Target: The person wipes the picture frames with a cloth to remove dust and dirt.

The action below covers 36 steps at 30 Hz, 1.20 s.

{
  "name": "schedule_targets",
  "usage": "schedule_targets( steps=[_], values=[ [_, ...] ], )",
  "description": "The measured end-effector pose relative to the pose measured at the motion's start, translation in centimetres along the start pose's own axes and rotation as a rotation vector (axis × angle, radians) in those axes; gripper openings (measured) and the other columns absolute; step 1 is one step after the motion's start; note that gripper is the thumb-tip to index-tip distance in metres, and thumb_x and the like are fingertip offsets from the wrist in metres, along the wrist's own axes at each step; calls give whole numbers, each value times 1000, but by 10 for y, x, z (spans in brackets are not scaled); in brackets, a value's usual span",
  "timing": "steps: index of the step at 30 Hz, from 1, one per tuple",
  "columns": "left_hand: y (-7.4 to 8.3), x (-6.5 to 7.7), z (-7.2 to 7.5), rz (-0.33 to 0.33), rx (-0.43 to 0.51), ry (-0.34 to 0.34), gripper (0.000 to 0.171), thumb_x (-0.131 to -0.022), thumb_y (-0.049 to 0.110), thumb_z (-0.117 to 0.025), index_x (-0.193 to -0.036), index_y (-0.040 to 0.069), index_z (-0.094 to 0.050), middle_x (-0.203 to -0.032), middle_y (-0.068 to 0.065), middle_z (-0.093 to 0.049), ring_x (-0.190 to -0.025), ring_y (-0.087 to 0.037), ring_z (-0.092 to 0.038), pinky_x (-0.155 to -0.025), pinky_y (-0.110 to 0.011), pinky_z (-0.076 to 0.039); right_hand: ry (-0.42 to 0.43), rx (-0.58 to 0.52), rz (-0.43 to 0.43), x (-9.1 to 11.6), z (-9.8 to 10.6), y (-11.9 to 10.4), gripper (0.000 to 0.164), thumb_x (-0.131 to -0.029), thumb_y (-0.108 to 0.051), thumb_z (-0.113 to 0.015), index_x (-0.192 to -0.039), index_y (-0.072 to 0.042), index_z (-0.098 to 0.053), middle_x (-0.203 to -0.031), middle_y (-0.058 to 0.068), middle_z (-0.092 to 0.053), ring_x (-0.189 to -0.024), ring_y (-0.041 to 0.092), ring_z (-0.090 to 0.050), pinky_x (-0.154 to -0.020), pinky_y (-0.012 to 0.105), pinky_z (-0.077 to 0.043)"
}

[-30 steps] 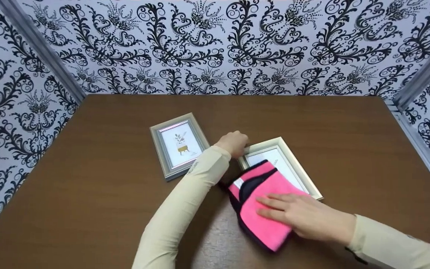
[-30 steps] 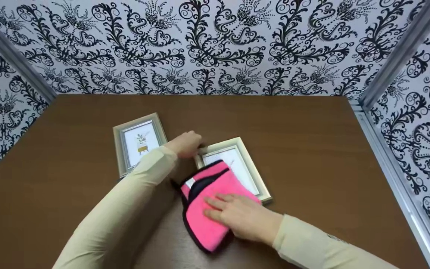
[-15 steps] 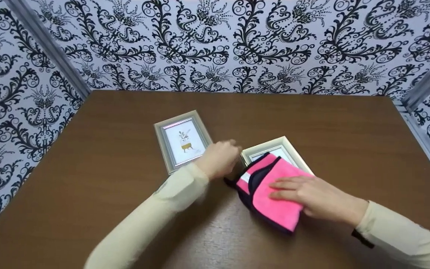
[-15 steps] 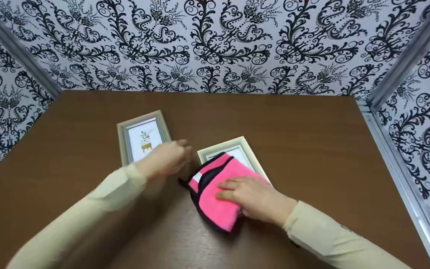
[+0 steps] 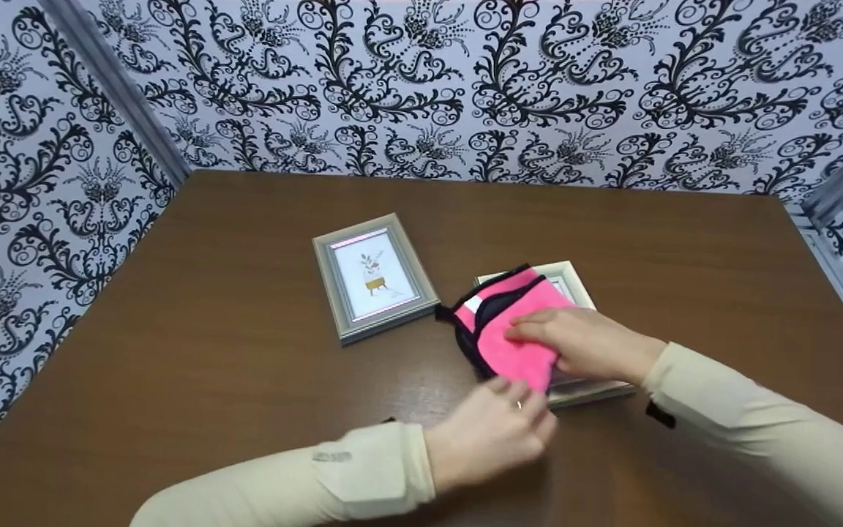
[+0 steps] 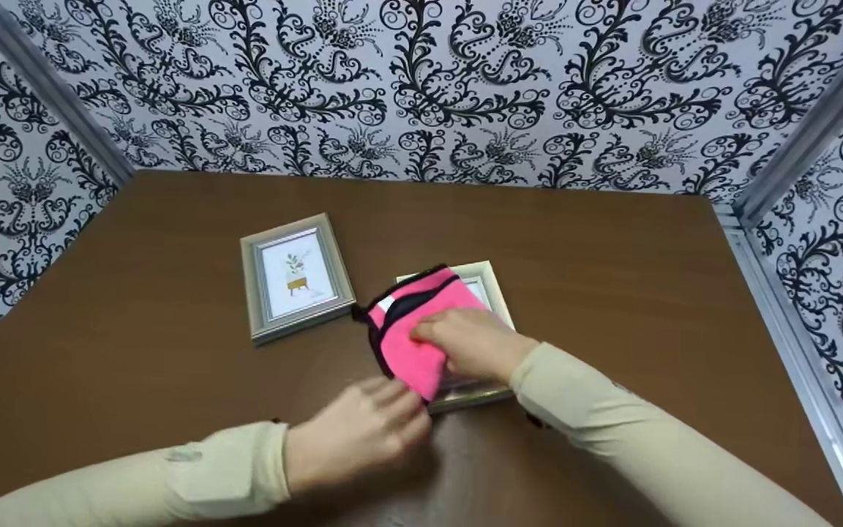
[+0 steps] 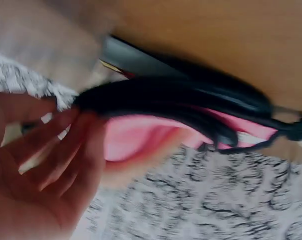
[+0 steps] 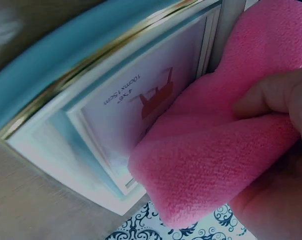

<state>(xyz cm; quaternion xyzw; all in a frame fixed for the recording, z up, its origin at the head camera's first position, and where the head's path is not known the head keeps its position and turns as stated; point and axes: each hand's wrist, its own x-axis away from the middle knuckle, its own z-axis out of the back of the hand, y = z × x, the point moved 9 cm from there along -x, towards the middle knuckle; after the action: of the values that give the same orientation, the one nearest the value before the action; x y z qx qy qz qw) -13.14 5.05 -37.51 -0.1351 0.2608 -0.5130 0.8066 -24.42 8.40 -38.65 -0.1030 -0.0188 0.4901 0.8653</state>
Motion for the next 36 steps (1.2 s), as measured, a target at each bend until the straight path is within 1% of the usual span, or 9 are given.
schedule_targets(
  steps=[2, 4, 11, 15, 20, 24, 27, 31, 36],
  values=[
    [10, -5, 2, -19, -30, 39, 16, -92, 20, -53, -88, 22, -68, -84, 5, -59, -74, -10, -54, -60, -23, -44, 4, 1, -7, -1, -1, 0, 46, -76, 6, -65, -122, -3, -64, -119, 12, -65, -112, 30, -59, -92, 45, -47],
    [16, -9, -2, -23, -53, 43, 19, -93, 21, -50, -87, 22, -69, -83, 5, -59, -75, -10, -52, -61, -22, -42, 7, 1, -10, -2, -1, 1, 46, -77, 5, -65, -122, -3, -64, -118, 13, -65, -110, 29, -60, -90, 45, -48],
    [27, -20, -31, 16, -175, -105, 31, -97, 25, -41, -97, 18, -71, -91, -1, -63, -89, -20, -50, -74, -29, -38, 26, -13, -32, -6, 2, 6, 45, -77, 8, -57, -120, -4, -66, -116, 10, -67, -109, 29, -61, -91, 46, -48],
    [31, -25, -39, 11, -199, -144, 34, -98, 25, -39, -100, 17, -72, -94, -2, -66, -94, -23, -49, -76, -33, -35, 31, -4, -42, -10, 3, 8, 46, -76, 10, -56, -118, -5, -67, -115, 10, -67, -109, 29, -61, -88, 47, -49],
    [32, -26, -41, 24, -222, -109, 33, -98, 22, -38, -100, 13, -69, -89, -2, -64, -87, -21, -51, -74, -30, -38, 25, 44, -54, -16, 2, 8, 45, -76, 11, -55, -116, -5, -67, -115, 11, -67, -106, 29, -62, -83, 48, -50],
    [29, -26, -42, 79, -229, -92, 27, -96, 22, -39, -96, 14, -66, -81, 1, -59, -74, -15, -52, -65, -27, -42, 12, 87, -79, -24, -2, 8, 42, -79, 8, -59, -120, -2, -65, -119, 17, -64, -108, 32, -61, -87, 50, -48],
    [28, -27, -43, 106, -216, -96, 23, -94, 22, -42, -94, 16, -64, -78, 3, -56, -67, -12, -50, -59, -26, -40, 4, 106, -97, -32, -6, 11, 45, -80, 6, -63, -124, 2, -61, -121, 23, -61, -111, 36, -58, -92, 51, -45],
    [27, -28, -45, 100, -192, -105, 23, -94, 23, -44, -96, 14, -65, -79, 2, -57, -67, -12, -51, -58, -25, -40, -22, 110, -137, -41, -10, 19, 50, -83, 5, -63, -131, 4, -54, -128, 28, -55, -118, 41, -52, -99, 52, -39],
    [23, -25, -45, 115, -178, -98, 24, -94, 23, -45, -101, 12, -65, -85, -1, -61, -72, -13, -56, -61, -25, -45, -58, 97, -159, -44, -14, 24, 55, -84, 6, -62, -137, 6, -48, -134, 27, -50, -125, 41, -46, -104, 52, -35]
  ],
)
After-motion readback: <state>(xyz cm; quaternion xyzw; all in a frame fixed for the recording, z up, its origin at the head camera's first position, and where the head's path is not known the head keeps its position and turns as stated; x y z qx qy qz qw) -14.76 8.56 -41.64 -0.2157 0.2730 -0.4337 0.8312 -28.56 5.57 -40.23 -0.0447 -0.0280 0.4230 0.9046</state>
